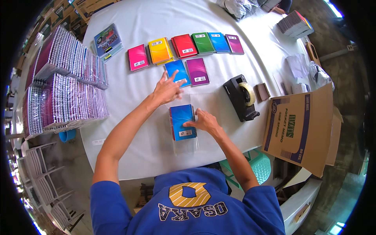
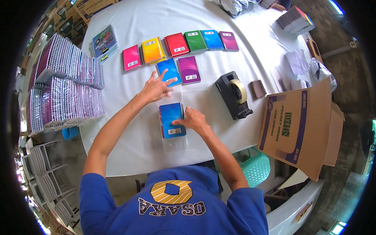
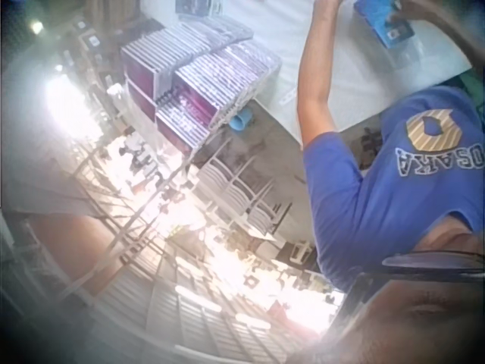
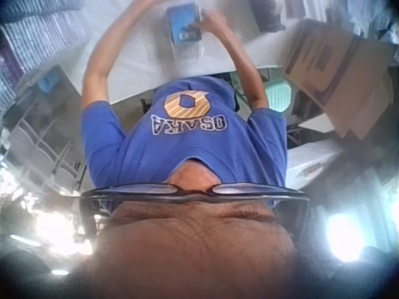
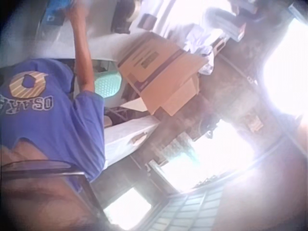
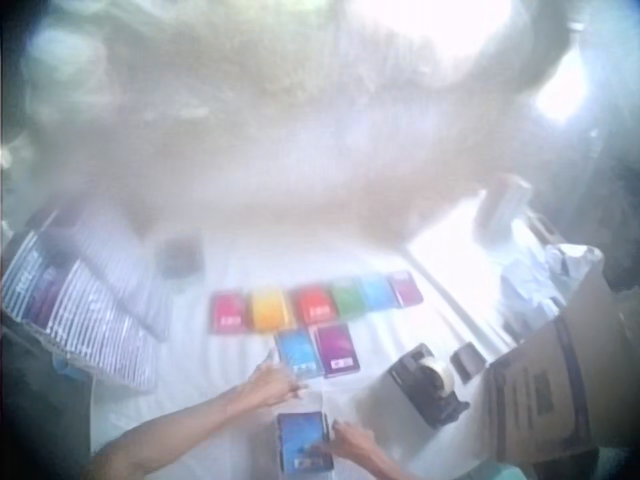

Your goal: The person organizes multicolored small notepads into stacks, places a stack into a plastic sleeve, and uses a tape dispenser to seal the package before placing it into a cardboard box.

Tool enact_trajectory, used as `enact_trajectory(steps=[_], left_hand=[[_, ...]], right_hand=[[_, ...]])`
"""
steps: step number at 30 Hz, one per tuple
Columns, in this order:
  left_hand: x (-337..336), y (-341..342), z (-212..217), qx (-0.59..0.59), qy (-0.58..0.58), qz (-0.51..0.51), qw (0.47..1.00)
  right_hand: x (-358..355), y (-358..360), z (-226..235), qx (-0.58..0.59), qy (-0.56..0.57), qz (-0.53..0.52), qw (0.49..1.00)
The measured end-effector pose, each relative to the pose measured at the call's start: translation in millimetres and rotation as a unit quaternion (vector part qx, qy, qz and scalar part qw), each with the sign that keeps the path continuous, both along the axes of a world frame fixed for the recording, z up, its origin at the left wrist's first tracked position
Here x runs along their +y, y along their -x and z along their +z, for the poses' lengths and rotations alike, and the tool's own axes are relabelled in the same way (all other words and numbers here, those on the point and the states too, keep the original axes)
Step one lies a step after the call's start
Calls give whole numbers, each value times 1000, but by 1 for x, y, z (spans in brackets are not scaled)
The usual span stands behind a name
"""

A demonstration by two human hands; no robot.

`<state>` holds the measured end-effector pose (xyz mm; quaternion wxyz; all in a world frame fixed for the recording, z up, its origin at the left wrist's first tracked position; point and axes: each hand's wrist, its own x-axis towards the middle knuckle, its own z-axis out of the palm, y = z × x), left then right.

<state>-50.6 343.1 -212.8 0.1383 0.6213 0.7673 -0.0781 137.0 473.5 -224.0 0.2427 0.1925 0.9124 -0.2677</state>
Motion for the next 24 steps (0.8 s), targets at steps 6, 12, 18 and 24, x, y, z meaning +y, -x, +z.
enact_trajectory(steps=[6, 12, 18, 24], left_hand=[[-45, -48, -25, 10, -217, 358, 908], [-69, -126, -28, -118, -131, 364, 914], [-97, -135, -14, -756, -354, 348, 426], [-97, -141, -25, -626, -383, 345, 585]], right_hand=[[-6, -17, -35, 189, 176, -128, 958], [-13, -34, -49, 248, 194, -155, 936], [-28, -56, -10, 317, 426, -140, 836], [-26, -49, -27, 370, 448, -92, 808]])
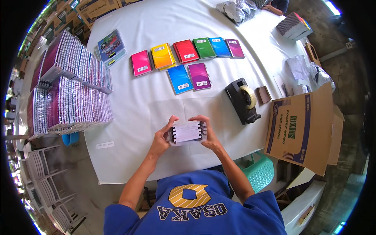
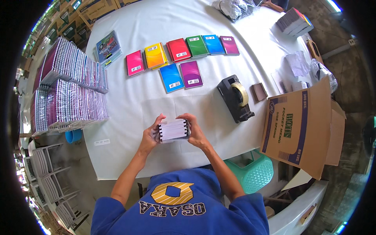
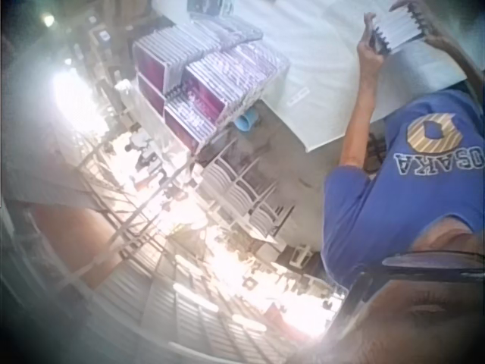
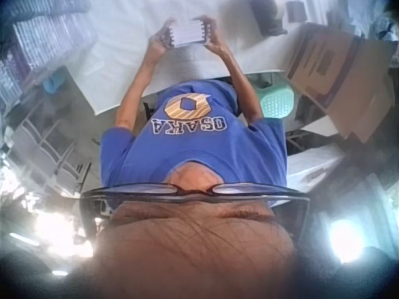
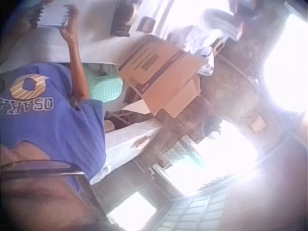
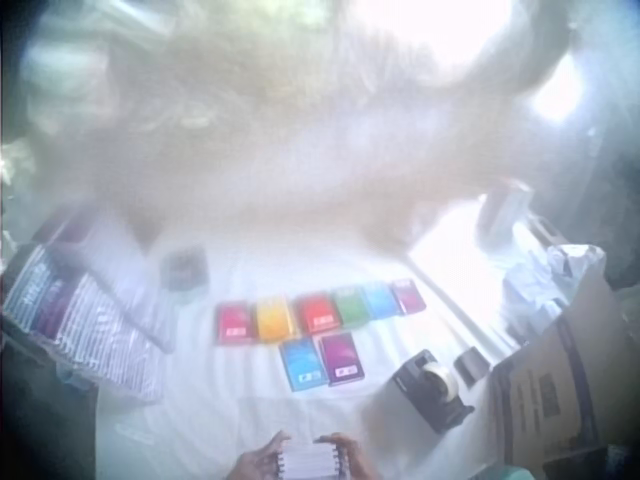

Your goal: The person organizes multicolored small notepads into stacks, places a stack into a plastic sleeve, and uses a tape dispenser to seal the package before placing it into a cardboard box.

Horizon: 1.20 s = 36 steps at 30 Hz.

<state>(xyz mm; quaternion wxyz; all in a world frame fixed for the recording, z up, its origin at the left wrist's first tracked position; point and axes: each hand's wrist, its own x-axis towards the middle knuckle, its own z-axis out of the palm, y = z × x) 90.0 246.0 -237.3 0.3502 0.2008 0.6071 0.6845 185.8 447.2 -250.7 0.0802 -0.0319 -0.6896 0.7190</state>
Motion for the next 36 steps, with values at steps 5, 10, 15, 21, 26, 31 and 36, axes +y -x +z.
enact_trajectory(steps=[5, 10, 15, 21, 26, 31, 36], left_hand=[[-7, -13, -13, 46, 2, 44, 998], [-23, -26, -9, 176, -40, 127, 975], [-5, -21, 25, 300, 84, 95, 946], [4, -12, 51, 457, 183, 48, 869], [8, 1, 62, 494, 220, 15, 841], [19, 12, 62, 413, 157, 50, 896], [24, 38, 55, 146, 112, -14, 983]], right_hand=[[10, -5, 11, 41, -61, 17, 997], [19, -20, 22, 115, -47, -25, 992], [8, -18, 26, 76, -140, -36, 987], [3, -11, 44, 82, -165, -56, 981], [5, -3, 59, 37, -180, -56, 981], [12, 9, 58, 21, -223, -50, 973], [18, 25, 74, -73, -125, -22, 989]])
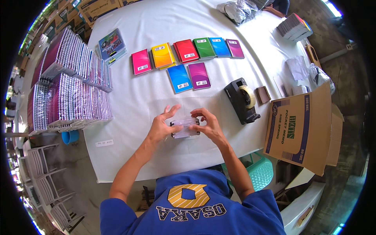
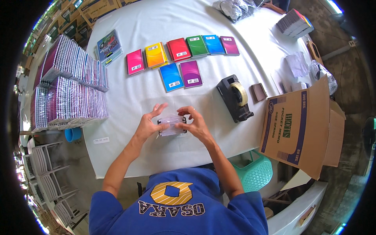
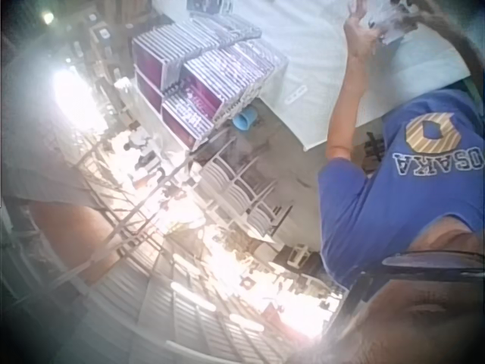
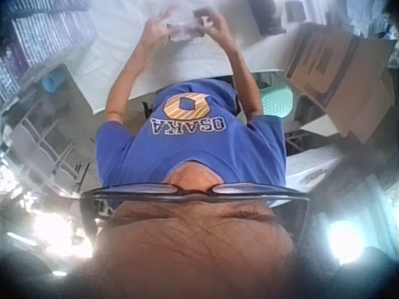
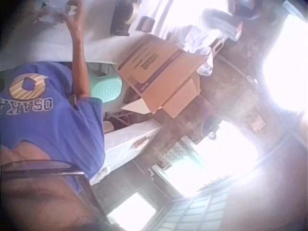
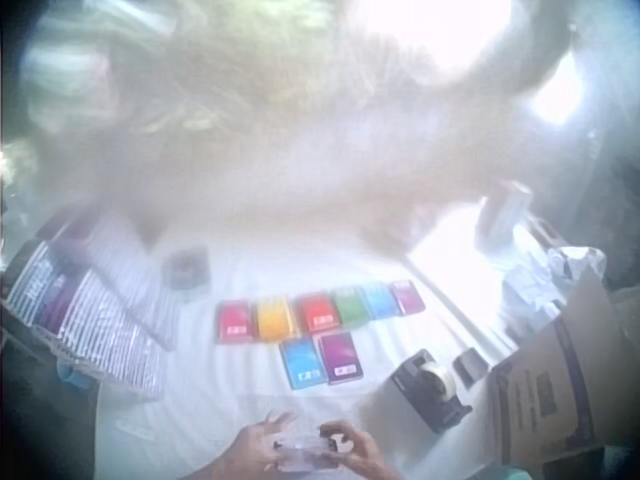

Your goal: The person organizes multicolored small notepads into stacks, places a stack into a plastic sleeve, and uses a tape dispenser to seal the package before placing it into a cardboard box.

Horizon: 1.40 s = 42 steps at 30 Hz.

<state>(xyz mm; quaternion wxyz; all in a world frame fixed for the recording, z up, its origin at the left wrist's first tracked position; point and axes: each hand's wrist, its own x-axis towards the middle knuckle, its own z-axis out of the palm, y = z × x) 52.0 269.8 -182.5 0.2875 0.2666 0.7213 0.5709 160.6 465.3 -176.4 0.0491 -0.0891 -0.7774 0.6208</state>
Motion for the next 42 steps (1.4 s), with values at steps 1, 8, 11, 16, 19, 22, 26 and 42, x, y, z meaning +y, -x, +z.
enact_trajectory(steps=[1, 8, 11, 16, 19, 22, 26, 42], left_hand=[[3, 7, 0, -114, -17, -60, 991], [4, 23, -7, -225, -22, -168, 959], [5, 22, 4, -129, 8, -224, 966], [-5, 4, 49, 340, 265, -300, 851], [-11, -6, 44, 432, 253, -275, 821], [-11, -14, 42, 504, 263, -258, 781], [-9, -25, 40, 559, 252, -238, 753], [-6, -34, 40, 544, 261, -220, 766]], right_hand=[[2, 2, 2, -27, 41, 22, 999], [3, 6, -3, -78, 148, 59, 984], [-2, 4, -1, -36, 105, 35, 993], [7, -7, 10, -9, -246, 124, 961], [4, -23, 34, 37, -414, 158, 895], [15, -34, 35, 32, -376, 226, 898], [129, -67, 3, 39, -166, -165, 971], [228, -154, -51, 12, 312, -120, 942]])
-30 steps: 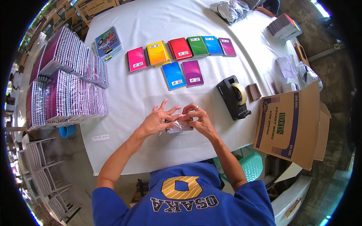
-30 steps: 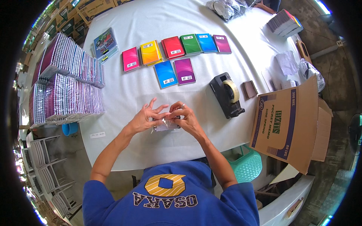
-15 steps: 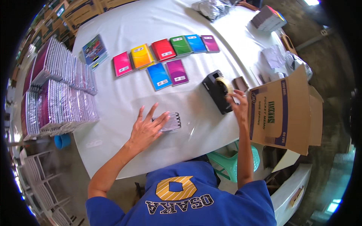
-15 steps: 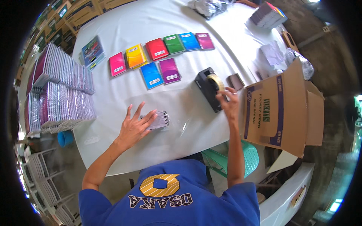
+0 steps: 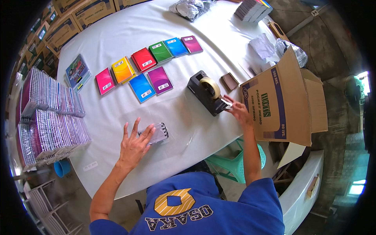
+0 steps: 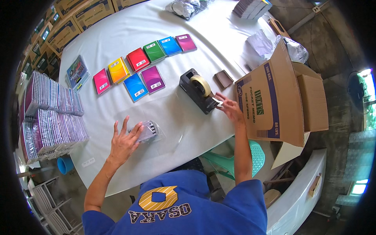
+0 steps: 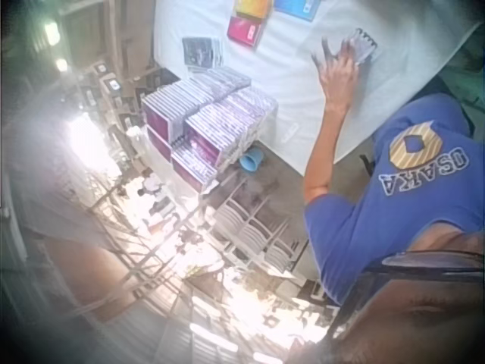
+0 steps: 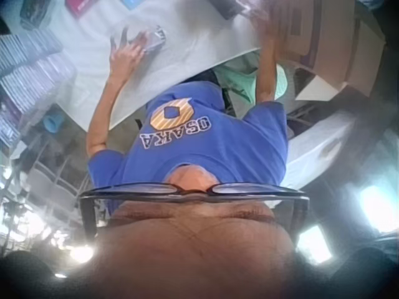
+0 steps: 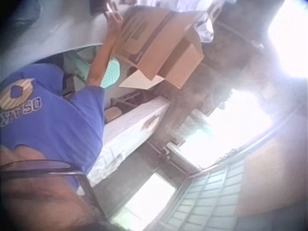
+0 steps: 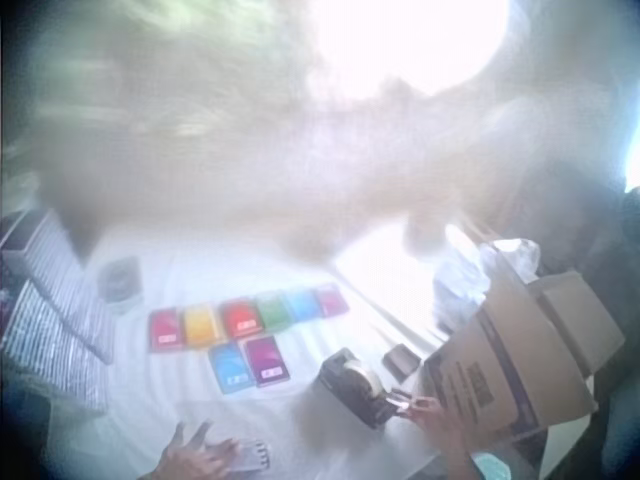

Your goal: The person organizes multicolored small notepads into stacks, places a stack into a plastic sleeve, and uses a tape dispenser to seal the package before placing it into a cardboard box.

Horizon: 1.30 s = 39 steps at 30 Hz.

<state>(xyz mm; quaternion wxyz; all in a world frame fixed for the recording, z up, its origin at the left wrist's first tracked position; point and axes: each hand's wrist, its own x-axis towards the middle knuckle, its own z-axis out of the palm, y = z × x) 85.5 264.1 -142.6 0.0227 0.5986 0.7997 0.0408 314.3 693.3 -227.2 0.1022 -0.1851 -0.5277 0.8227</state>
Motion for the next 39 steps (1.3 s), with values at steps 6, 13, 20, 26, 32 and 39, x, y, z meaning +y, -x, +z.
enact_trajectory(steps=[6, 13, 20, 26, 32, 39], left_hand=[[0, -2, 0, 8, -8, -1, 1000], [-6, -1, -8, 9, -33, 6, 999], [-7, -2, -9, 16, -41, 13, 999], [-4, 4, -6, 14, -21, 3, 1000], [28, 20, -15, -299, -9, 68, 952], [2, 50, -35, -489, -277, 153, 813]], right_hand=[[-14, -5, 12, -249, -605, -159, 740], [-195, 69, 90, -151, -135, -42, 978], [-304, 101, 61, -232, 44, -74, 969], [-318, 95, 43, -196, 12, -129, 972], [-317, 94, -3, -173, -428, -117, 879], [-338, 116, 94, 2, -751, 87, 654]])
